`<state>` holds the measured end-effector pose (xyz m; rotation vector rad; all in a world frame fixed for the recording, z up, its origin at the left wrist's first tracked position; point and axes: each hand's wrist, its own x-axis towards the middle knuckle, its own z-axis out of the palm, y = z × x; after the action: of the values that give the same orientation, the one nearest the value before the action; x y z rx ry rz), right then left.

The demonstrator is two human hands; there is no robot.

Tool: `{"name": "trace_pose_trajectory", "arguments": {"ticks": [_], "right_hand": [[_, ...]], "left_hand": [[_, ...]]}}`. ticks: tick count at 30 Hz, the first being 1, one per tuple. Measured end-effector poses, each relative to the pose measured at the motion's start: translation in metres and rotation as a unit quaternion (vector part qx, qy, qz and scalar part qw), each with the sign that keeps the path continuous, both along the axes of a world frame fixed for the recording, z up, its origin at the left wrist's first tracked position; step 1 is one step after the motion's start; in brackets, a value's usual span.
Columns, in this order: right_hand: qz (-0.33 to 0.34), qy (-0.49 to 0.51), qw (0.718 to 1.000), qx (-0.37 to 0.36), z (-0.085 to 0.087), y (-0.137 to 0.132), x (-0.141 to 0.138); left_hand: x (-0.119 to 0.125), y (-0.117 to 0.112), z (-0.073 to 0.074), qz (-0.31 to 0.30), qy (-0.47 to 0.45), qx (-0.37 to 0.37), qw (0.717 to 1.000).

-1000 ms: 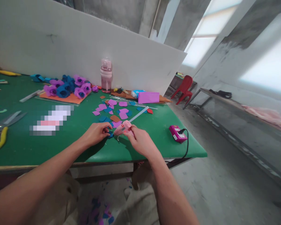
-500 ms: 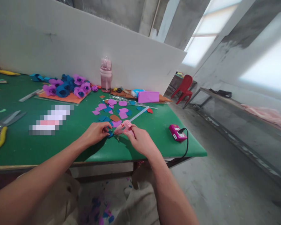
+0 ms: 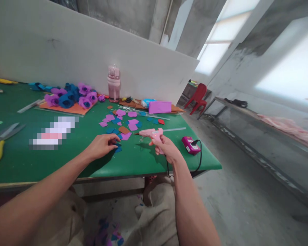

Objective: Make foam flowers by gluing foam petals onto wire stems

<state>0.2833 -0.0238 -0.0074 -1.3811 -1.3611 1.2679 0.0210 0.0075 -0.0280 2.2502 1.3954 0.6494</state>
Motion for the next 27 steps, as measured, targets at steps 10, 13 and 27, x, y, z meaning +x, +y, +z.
{"name": "trace_pose_trajectory", "arguments": {"ticks": [10,13,27], "right_hand": [[-0.122,-0.375,0.918,0.033,-0.024,0.024,0.024],[-0.205,-0.438,0.870,0.091,-0.011,0.017,0.012],[0.025,-0.260,0.938,0.228,-0.005,-0.009,-0.114]], "left_hand": [[-0.008,-0.005,0.011,-0.012,-0.071,-0.029,0.997],[-0.009,-0.011,0.021,-0.014,-0.070,-0.009,0.997],[0.001,-0.032,0.044,-0.088,0.015,0.088,0.992]]}}
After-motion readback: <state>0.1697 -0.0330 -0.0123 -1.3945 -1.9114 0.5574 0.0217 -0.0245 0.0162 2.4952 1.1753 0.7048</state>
